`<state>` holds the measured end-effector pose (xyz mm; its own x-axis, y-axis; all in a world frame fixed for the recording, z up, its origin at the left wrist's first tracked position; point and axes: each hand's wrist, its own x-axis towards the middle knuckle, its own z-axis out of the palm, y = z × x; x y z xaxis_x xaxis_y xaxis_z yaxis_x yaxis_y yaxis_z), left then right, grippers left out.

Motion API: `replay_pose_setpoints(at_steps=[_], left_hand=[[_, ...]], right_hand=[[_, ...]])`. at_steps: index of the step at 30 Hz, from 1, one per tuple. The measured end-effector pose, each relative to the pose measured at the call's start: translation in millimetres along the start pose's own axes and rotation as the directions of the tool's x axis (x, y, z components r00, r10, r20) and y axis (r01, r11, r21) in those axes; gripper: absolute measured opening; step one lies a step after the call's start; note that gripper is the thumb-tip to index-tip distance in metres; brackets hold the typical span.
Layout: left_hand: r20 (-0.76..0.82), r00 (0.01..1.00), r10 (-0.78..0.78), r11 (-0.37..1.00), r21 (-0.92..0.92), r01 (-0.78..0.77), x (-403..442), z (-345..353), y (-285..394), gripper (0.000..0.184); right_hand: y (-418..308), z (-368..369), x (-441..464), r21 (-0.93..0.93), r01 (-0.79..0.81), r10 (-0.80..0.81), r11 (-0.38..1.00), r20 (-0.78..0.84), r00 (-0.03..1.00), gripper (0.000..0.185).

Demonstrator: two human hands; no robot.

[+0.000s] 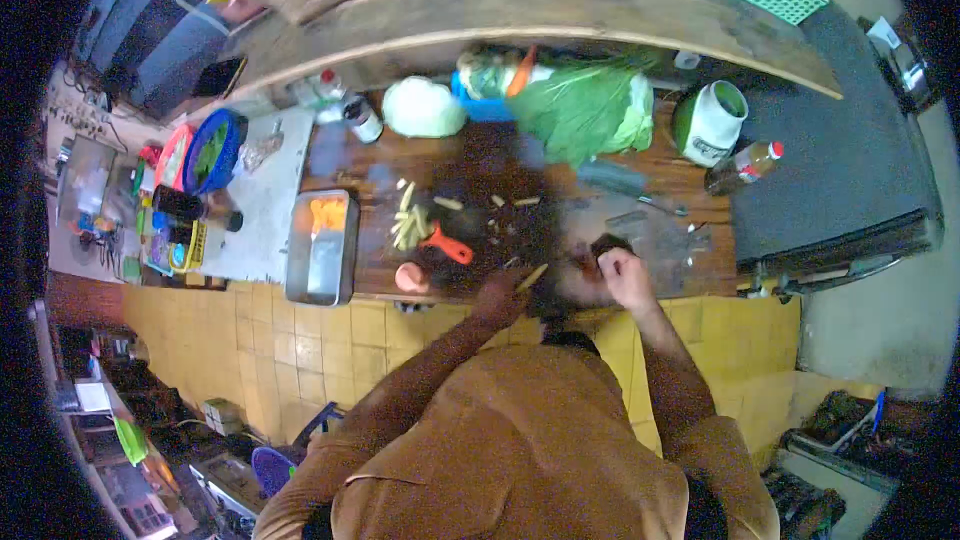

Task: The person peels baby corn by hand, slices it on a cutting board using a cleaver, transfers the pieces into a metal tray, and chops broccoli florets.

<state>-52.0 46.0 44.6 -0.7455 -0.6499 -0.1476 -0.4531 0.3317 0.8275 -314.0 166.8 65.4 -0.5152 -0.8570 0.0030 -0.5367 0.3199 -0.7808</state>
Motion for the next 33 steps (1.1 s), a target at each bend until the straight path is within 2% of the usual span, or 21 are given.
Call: replay_pose_setpoints(at_steps=[1, 2, 3, 5, 7, 8, 9, 10, 11, 14, 16, 17, 18, 20, 22, 23, 25, 26, 28, 30, 33], left_hand=[[-0.006, 1.0, 0.016, 1.0, 0.008, -0.016, 16.8, 2.1, 17.8, 0.047], [0.043, 0.998, -0.053, 0.988, 0.146, 0.046, 28.5, 0.0, 40.3, 0.045], [0.078, 0.988, -0.134, 0.954, 0.28, 0.107, 37.2, 2.0, 54.4, 0.044], [-0.041, 0.991, -0.13, 0.939, 0.315, 0.136, 44.0, 19.2, 50.6, 0.042], [-0.155, 0.978, -0.14, 0.919, 0.347, 0.186, 52.7, 31.0, 37.3, 0.039], [-0.149, 0.989, -0.003, 0.92, 0.387, 0.061, 51.6, 37.5, 28.6, 0.037], [-0.13, 0.983, 0.132, 0.904, 0.423, -0.065, 46.5, 45.5, 20.3, 0.034], [-0.122, 0.986, 0.11, 0.907, 0.417, -0.05, 42.4, 52.9, 12.7, 0.034], [-0.094, 0.991, 0.094, 0.904, 0.425, -0.046, 42.1, 58.1, 5.5, 0.033], [-0.109, 0.99, 0.085, 0.932, 0.361, -0.041, 49.0, 53.2, 15.0, 0.032], [-0.159, 0.985, 0.064, 0.956, 0.292, -0.015, 45.0, 47.7, 28.7, 0.031], [-0.182, 0.98, 0.079, 0.953, 0.303, -0.021, 44.3, 44.6, 34.4, 0.031], [-0.203, 0.974, 0.097, 0.948, 0.316, -0.028, 42.8, 42.1, 37.1, 0.03], [-0.146, 0.989, 0.026, 0.933, 0.36, 0.029, 41.3, 41.4, 34.9, 0.032], [-0.184, 0.982, 0.041, 0.949, 0.315, 0.019, 40.3, 47.2, 32.2, 0.034], [-0.155, 0.986, 0.063, 0.941, 0.338, -0.007, 41.6, 52.9, 20.2, 0.036], [-0.164, 0.985, 0.052, 0.946, 0.323, 0.003, 38.1, 55.3, 11.1, 0.034], [-0.16, 0.985, 0.061, 0.954, 0.299, -0.011, 42.1, 61.2, 10.3, 0.033], [-0.181, 0.97, 0.164, 0.968, 0.217, -0.123, 47.2, 63.2, 2.1, 0.032], [-0.212, 0.968, 0.136, 0.957, 0.279, -0.074, 46.0, 59.3, 14.5, 0.031], [-0.224, 0.956, 0.189, 0.936, 0.337, -0.106, 49.5, 57.3, 23.2, 0.03]], right_hand=[[-13.0, -14.4, 8.8, -0.046, 0.021, -0.021, 0.999, -0.009, 1.0, 0.017], [-30.2, -33.6, 16.6, 0.017, -0.084, 0.083, 0.996, 0.051, 0.995, 0.018], [-19.4, -43.3, 25.1, -0.058, -0.053, 0.053, 0.997, 0.014, 0.998, 0.019], [0.6, -62.8, 47.1, -0.136, -0.004, 0.003, 0.991, -0.009, 1.0, 0.023], [-11.4, -87.6, 67.0, -0.575, 0.023, -0.057, 0.818, -0.04, 0.998, 0.038], [-4.4, -88.8, 76.8, -0.57, 0.028, -0.052, 0.821, -0.025, 0.998, 0.038], [8.3, -89.3, 88.4, -0.67, 0.077, -0.115, 0.738, -0.013, 0.993, 0.046], [23.0, -89.3, 98.2, -0.76, 0.123, -0.176, 0.639, 0.011, 0.984, 0.055], [46.6, -86.3, 108.2, -0.757, 0.127, -0.162, 0.641, 0.028, 0.986, 0.055], [85.5, -84.4, 141.6, -0.775, 0.158, 0.004, 0.612, 0.202, 0.979, 0.063], [78.7, -85.6, 148.2, -0.832, 0.213, 0.236, 0.513, 0.375, 0.897, 0.063], [86.2, -81.7, 150.8, -0.838, 0.25, 0.308, 0.486, 0.431, 0.848, 0.064], [136.0, -80.0, 154.0, -0.768, 0.292, 0.06, 0.571, 0.393, 0.918, 0.061], [155.9, -73.6, 151.6, -0.676, 0.363, -0.189, 0.641, 0.319, 0.929, 0.058], [123.6, -88.5, 143.8, -0.666, 0.409, -0.278, 0.625, 0.299, 0.913, 0.052], [103.3, -96.2, 139.4, -0.659, 0.415, -0.281, 0.627, 0.306, 0.91, 0.052], [68.0, -100.6, 126.3, -0.534, 0.216, -0.043, 0.818, 0.317, 0.947, 0.04], [59.4, -92.6, 113.3, -0.543, 0.206, -0.032, 0.814, 0.313, 0.949, 0.04], [44.9, -89.3, 79.3, -0.596, 0.025, 0.056, 0.803, 0.117, 0.992, 0.033], [22.1, -90.4, 55.3, -0.273, -0.019, 0.095, 0.962, 0.268, 0.959, 0.033], [35.0, -57.1, 33.5, -0.343, 0.102, -0.018, 0.934, 0.238, 0.971, 0.038]])
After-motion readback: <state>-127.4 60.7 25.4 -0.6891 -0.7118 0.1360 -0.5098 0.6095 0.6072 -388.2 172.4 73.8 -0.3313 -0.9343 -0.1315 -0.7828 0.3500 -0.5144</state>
